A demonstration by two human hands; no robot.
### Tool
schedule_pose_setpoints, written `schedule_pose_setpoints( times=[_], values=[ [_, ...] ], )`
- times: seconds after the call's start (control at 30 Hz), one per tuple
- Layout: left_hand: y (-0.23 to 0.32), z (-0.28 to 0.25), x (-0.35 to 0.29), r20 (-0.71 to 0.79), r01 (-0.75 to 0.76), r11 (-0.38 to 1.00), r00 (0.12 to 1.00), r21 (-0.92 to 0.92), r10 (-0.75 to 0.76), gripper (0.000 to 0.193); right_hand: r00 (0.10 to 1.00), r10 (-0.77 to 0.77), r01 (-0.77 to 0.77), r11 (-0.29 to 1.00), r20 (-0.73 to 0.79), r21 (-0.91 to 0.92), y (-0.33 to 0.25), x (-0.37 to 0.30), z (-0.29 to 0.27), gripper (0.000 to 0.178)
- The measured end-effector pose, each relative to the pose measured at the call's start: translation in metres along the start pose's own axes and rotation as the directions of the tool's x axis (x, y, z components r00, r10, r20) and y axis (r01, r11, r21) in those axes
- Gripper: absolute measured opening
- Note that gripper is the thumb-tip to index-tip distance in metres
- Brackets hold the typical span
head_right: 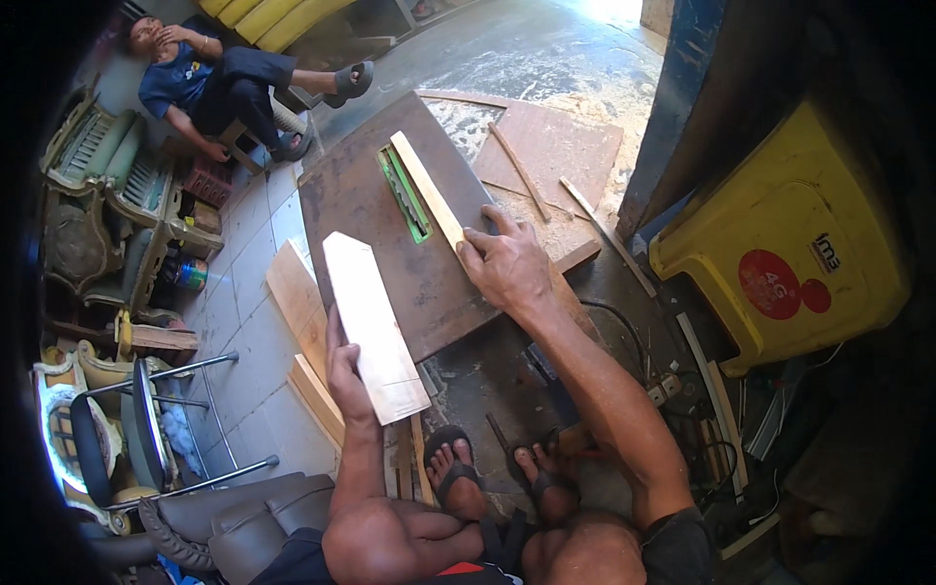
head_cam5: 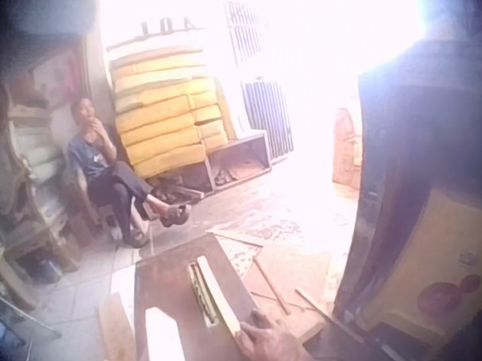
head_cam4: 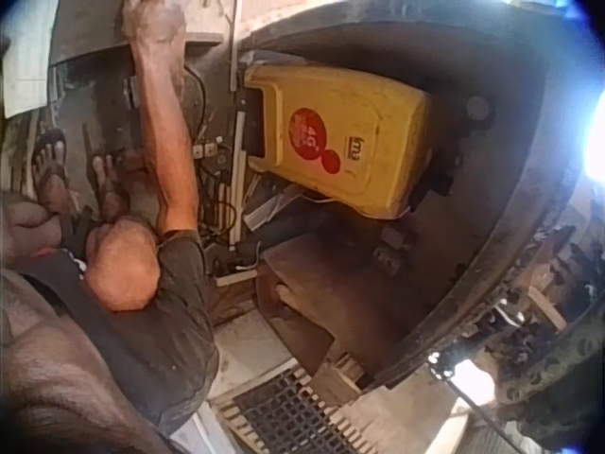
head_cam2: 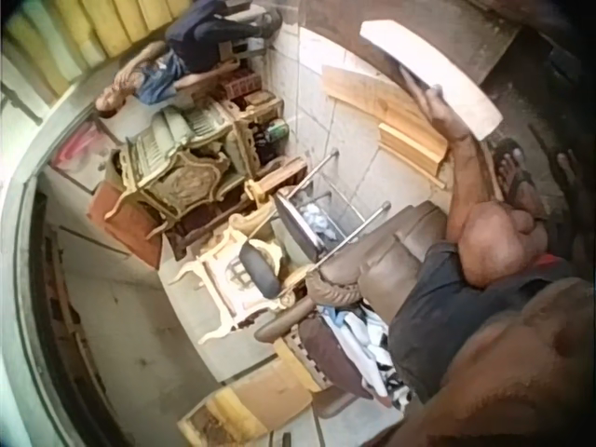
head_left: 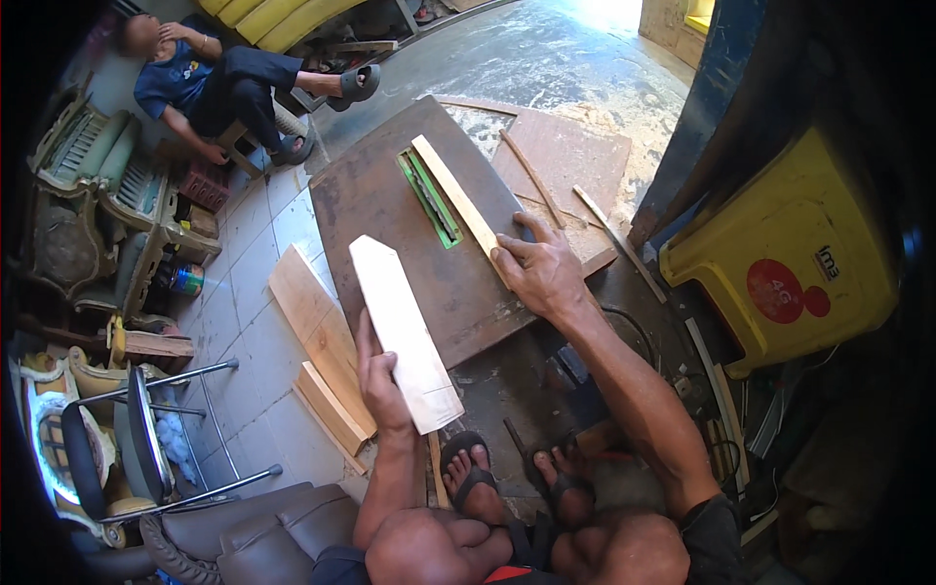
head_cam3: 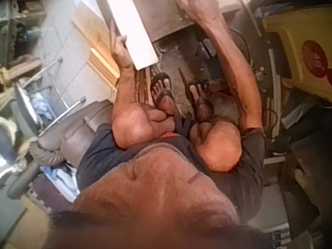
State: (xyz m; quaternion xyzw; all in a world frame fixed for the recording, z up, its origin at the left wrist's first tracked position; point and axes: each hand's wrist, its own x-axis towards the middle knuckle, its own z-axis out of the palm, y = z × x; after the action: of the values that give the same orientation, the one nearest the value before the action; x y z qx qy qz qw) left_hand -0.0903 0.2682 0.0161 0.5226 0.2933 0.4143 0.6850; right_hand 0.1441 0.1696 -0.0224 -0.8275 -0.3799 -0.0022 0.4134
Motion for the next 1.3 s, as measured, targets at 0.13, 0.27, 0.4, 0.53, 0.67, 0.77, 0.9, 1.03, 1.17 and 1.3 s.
schedule_pose_setpoints(
  times=[0.13,0.27,0.4,0.53,0.67,0.77,0.9,1.03,1.17,1.3],
  values=[
    [0.031,-0.021,0.009,-0.133,0.123,0.961,0.987,0.248,-0.092,0.069,1.000,0.019,-0.019,1.000,0.007,-0.018,0.004,-0.001,-0.003,0.032],
    [0.008,-0.046,0.022,0.068,-0.089,0.451,0.996,0.888,0.063,0.062,1.000,-0.002,0.003,0.998,0.021,-0.059,-0.004,0.000,-0.002,0.035],
    [-0.010,-0.033,0.017,0.121,-0.125,0.145,0.992,0.981,0.034,0.067,1.000,-0.010,0.010,0.997,0.010,-0.074,-0.001,0.000,-0.002,0.035],
    [-0.011,-0.025,0.015,0.073,-0.078,0.308,0.997,0.948,0.026,0.067,1.000,-0.021,0.020,0.997,-0.007,-0.072,-0.001,0.001,-0.001,0.035],
    [-0.013,-0.027,0.012,0.099,-0.112,0.299,0.993,0.948,0.059,0.068,1.000,0.000,0.002,0.998,0.022,-0.065,-0.001,-0.001,-0.002,0.035],
    [-0.007,-0.026,0.014,0.077,-0.076,0.340,0.997,0.937,0.010,0.067,1.000,0.001,0.000,0.998,0.012,-0.056,-0.001,0.001,-0.001,0.035],
    [-0.007,-0.032,0.011,0.151,-0.163,0.353,0.987,0.921,0.062,0.068,1.000,-0.013,0.014,0.997,0.009,-0.074,0.000,0.001,0.000,0.035],
    [-0.013,-0.016,-0.003,0.132,-0.144,0.308,0.990,0.940,0.057,0.074,1.000,-0.004,0.005,0.998,0.017,-0.059,-0.003,0.000,-0.001,0.034],
    [-0.022,0.012,-0.027,0.194,-0.198,0.229,0.980,0.953,0.042,0.076,1.000,0.015,-0.013,0.998,0.027,-0.055,-0.004,0.000,-0.002,0.034],
    [-0.027,0.038,-0.039,0.291,-0.292,0.244,0.956,0.925,0.043,0.075,1.000,0.011,-0.010,0.998,0.014,-0.058,-0.002,0.000,-0.002,0.035]
  ],
)
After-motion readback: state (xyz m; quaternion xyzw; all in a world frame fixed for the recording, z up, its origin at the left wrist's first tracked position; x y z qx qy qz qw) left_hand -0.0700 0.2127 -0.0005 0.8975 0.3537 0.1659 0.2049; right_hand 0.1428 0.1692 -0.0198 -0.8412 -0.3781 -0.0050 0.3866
